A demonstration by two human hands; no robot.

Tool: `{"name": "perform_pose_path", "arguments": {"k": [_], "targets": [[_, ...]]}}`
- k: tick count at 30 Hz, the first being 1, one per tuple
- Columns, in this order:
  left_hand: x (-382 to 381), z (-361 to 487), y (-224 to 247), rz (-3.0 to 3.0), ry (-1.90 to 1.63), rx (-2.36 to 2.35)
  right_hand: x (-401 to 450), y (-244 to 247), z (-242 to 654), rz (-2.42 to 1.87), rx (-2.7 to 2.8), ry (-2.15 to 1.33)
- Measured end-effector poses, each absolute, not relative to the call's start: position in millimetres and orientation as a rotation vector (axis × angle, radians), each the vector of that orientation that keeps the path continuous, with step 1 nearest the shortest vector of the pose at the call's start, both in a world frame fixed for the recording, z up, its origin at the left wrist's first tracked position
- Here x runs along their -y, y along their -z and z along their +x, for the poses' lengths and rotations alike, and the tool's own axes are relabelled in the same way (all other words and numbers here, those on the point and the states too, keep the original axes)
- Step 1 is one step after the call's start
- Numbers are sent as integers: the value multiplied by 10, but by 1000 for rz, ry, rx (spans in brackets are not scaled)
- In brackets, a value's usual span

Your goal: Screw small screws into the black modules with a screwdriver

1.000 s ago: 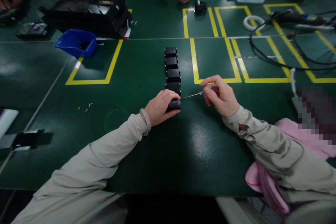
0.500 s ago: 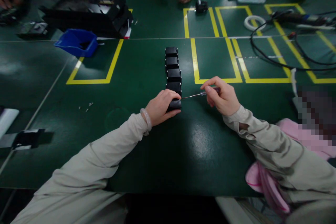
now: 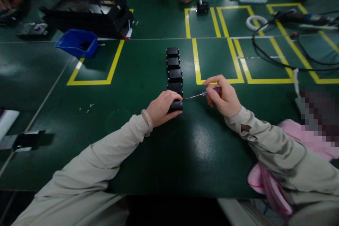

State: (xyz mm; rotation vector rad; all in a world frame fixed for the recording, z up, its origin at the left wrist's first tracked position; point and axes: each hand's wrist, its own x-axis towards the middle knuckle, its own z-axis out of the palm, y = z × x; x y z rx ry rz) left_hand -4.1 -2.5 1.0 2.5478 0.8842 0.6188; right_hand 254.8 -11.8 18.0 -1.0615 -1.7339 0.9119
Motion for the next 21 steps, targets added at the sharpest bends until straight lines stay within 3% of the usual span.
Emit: {"name": "perform_pose_path", "arguments": {"k": [21], "targets": [[23,-33,-21,2566,-618,-888,134,-187,2554,-1079,1757,-918]]}}
